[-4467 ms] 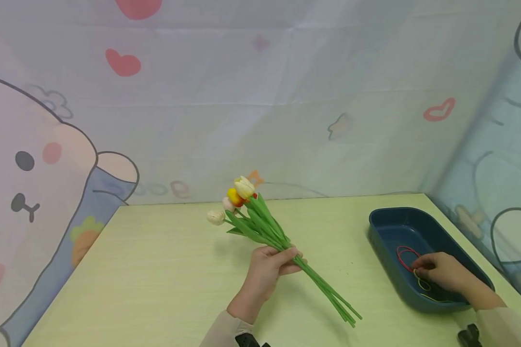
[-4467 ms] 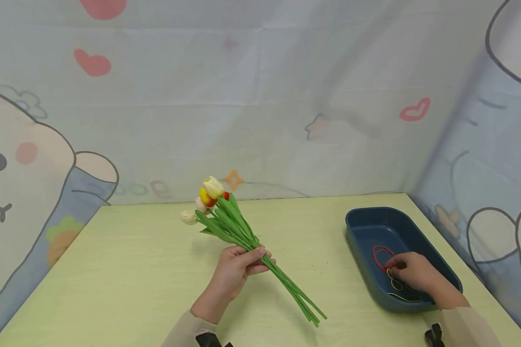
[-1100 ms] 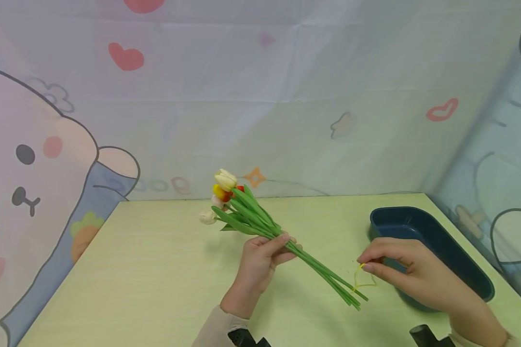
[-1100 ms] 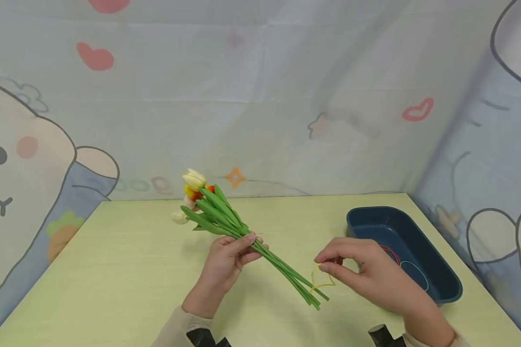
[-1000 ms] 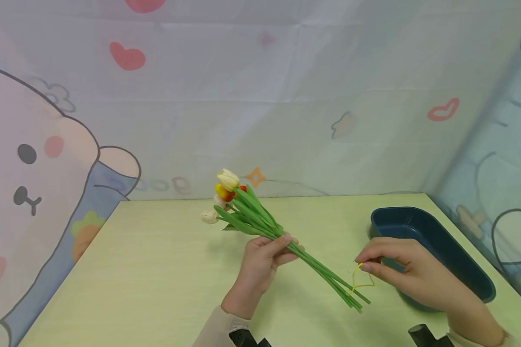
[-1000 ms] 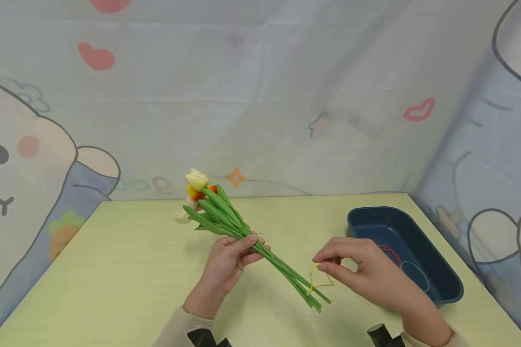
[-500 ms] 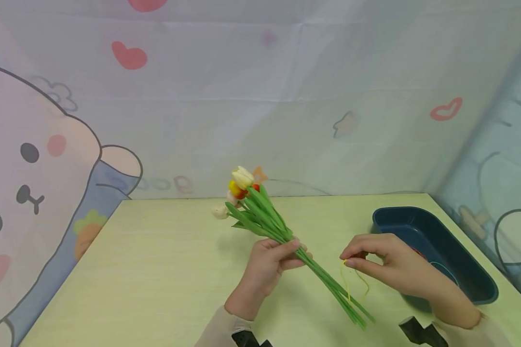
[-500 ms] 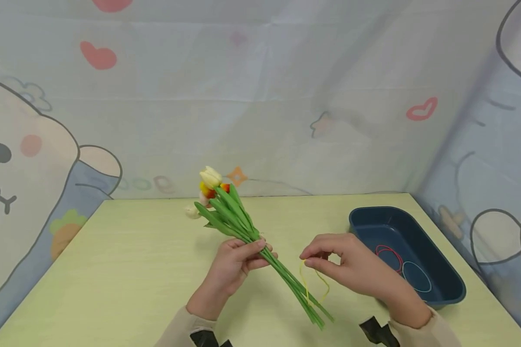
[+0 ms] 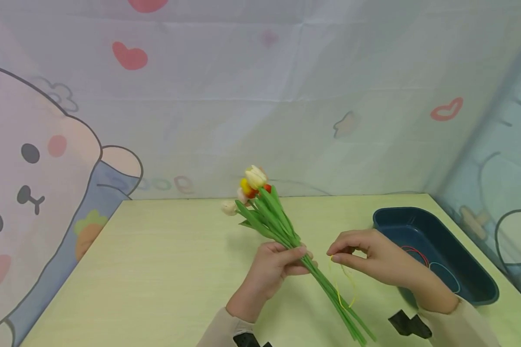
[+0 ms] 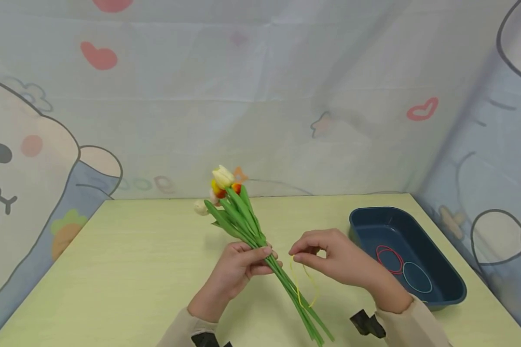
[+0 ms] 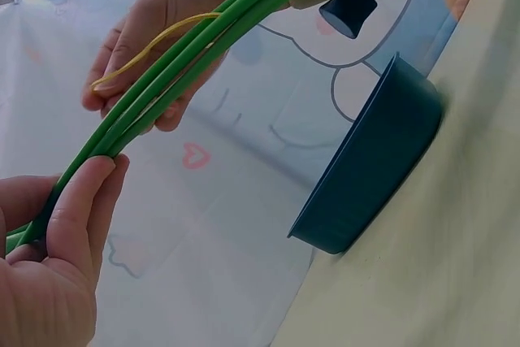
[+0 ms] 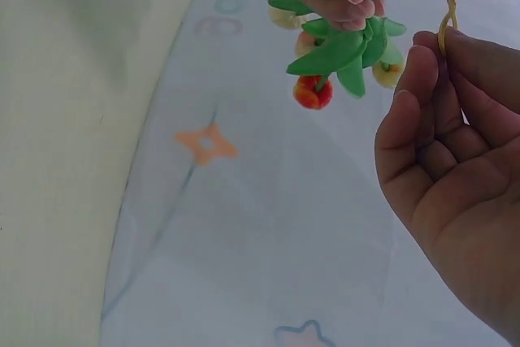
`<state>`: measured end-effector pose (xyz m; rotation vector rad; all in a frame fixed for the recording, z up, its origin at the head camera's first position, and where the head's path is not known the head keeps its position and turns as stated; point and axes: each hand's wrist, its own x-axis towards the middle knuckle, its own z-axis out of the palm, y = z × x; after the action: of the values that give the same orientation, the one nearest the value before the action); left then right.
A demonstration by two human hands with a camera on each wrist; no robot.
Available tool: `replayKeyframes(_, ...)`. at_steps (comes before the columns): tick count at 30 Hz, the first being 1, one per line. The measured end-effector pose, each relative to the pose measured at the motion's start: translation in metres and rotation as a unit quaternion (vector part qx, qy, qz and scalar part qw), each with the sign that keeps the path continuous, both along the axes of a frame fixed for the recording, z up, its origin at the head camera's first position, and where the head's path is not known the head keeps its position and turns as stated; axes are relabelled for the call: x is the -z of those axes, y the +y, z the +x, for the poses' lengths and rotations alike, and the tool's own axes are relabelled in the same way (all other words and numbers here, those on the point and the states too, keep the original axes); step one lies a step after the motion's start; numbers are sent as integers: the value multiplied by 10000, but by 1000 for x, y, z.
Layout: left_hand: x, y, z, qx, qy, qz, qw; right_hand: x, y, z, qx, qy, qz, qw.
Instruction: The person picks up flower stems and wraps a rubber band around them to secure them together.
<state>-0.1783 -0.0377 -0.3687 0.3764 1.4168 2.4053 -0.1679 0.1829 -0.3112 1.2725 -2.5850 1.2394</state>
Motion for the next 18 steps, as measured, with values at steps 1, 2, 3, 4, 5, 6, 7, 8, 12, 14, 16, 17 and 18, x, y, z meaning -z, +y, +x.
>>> replayKeyframes(1, 0, -1, 0, 34, 1, -20, 10000, 0, -2, -1, 21, -22, 34, 10000)
replayKeyframes(2, 0, -2, 0, 63, -5, -24, 10000, -1, -5, -1, 42, -45, 65, 10000)
replayKeyframes(3, 0, -3, 0, 84, -19, -44, 10000, -1, -7, -2, 43, -49, 89, 9999)
replayKeyframes(4, 0, -2, 0, 98, -27, -45, 9999, -1, -8, -2, 83, -78, 126, 9999)
replayKeyframes(5, 1, -2, 0, 103, -40, -41, 9999, -1, -9, -3, 98, -91, 149, 9998)
replayKeyframes(6, 0, -1, 0, 107, -41, -53, 9999, -1, -10, -4, 113, -91, 173, 9997)
replayKeyframes(7, 0, -1, 1, 110, -43, -58, 9999, -1, -11, -5, 129, -92, 199, 9997)
replayKeyframes(8, 0, 0, 1, 111, -35, -62, 9999, -1, -11, -6, 142, -100, 215, 9996)
replayKeyframes(12, 0, 1, 3, 152, 75, -51, 9998, 0, -14, -10, 157, -154, 209, 9995)
replayKeyframes(14, 1, 1, 3, 180, 111, -68, 9998, 0, -16, -12, 127, -217, 164, 9996)
replayKeyframes(16, 2, 1, 4, 215, 159, -83, 9996, 0, -18, -13, 85, -274, 138, 9995)
replayKeyframes(17, 2, 1, 4, 228, 181, -93, 9995, 0, -19, -14, 76, -314, 131, 9994)
replayKeyframes(18, 2, 0, 4, 235, 183, -97, 9995, 0, -20, -15, 65, -328, 131, 9994)
